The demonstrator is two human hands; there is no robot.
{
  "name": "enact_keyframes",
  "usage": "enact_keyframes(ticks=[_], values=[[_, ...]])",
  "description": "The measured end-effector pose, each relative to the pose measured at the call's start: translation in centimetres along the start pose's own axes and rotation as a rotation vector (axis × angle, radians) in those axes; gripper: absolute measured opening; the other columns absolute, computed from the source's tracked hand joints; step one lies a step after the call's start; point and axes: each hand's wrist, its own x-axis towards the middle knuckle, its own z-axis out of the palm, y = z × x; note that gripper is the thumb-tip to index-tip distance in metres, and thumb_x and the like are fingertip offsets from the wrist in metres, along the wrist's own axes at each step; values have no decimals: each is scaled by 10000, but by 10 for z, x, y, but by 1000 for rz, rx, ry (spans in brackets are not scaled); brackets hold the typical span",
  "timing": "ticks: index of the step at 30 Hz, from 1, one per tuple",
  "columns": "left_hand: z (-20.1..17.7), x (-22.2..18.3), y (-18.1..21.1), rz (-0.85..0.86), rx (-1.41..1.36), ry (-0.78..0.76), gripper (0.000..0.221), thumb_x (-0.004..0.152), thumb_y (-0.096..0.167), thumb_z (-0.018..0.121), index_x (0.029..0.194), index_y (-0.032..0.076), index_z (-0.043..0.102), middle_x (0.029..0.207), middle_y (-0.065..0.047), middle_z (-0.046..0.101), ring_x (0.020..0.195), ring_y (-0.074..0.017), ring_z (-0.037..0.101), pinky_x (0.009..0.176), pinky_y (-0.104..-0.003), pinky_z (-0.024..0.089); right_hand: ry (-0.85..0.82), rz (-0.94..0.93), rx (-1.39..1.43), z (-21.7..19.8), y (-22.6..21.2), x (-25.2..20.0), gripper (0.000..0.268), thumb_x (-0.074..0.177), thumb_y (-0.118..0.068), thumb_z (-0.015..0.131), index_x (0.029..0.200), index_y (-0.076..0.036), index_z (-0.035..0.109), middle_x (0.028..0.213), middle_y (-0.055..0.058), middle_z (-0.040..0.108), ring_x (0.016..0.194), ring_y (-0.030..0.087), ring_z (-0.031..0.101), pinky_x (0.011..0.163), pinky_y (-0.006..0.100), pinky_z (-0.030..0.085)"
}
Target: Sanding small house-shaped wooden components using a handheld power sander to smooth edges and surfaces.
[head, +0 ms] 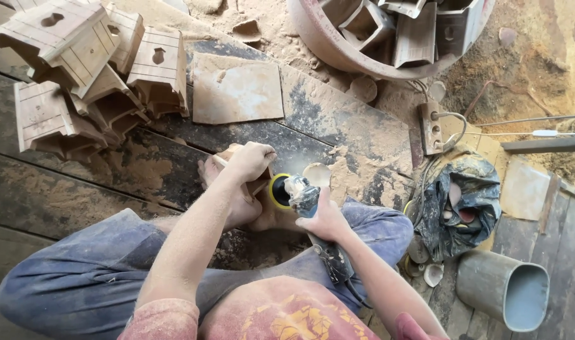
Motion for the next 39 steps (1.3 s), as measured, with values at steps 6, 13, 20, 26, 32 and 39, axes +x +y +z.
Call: enact_keyframes(ticks=[6, 13, 20, 26, 32, 39], values=[[-14, -13, 13, -32, -2, -8, 283, 1000, 333, 550, 1190, 258, 747, 1172, -86, 762, 1150, -332, 696, 996, -504, 550, 49, -8, 65, 1, 10, 1, 818, 675, -371, 830, 1251, -81, 326, 1196, 307, 663, 1202, 450, 635, 1033, 557, 509], [-5, -4, 7, -23, -4, -12, 282, 998, 324, 545, 1180, 267, 753, 1181, -78, 760, 1160, -328, 690, 1002, -505, 546, 5, -21, 20, 1, 1, 1, 829, 663, -372, 848, 1246, -85, 333, 1211, 308, 654, 1215, 451, 627, 1066, 546, 500], [-3, -3, 6, -3, -5, -15, 282, 1006, 303, 543, 1183, 231, 750, 1193, -105, 750, 1165, -346, 686, 1007, -510, 544, 12, -32, 58, -3, 1, 3, 836, 641, -359, 866, 1237, -86, 347, 1231, 306, 642, 1227, 447, 618, 1064, 547, 501], [-11, -11, 12, -9, 13, -22, 281, 1002, 302, 544, 1180, 238, 752, 1189, -101, 751, 1159, -348, 688, 1003, -513, 545, 32, -1, 83, -5, 11, 9, 805, 658, -355, 850, 1223, -60, 359, 1236, 312, 639, 1228, 445, 617, 1056, 547, 504], [0, -3, 5, -11, 6, -29, 276, 1000, 322, 548, 1178, 251, 747, 1192, -81, 750, 1166, -324, 687, 1008, -491, 544, 7, -34, 93, 0, 14, 17, 853, 646, -366, 877, 1230, -57, 336, 1261, 348, 610, 1246, 479, 591, 1088, 568, 482], [3, 0, 0, -3, -31, 3, 260, 993, 314, 574, 1159, 225, 753, 1169, -90, 753, 1162, -329, 687, 1000, -491, 547, -19, -24, 75, -6, 4, 10, 845, 673, -350, 872, 1248, -51, 331, 1286, 353, 598, 1260, 484, 582, 1092, 568, 479]])
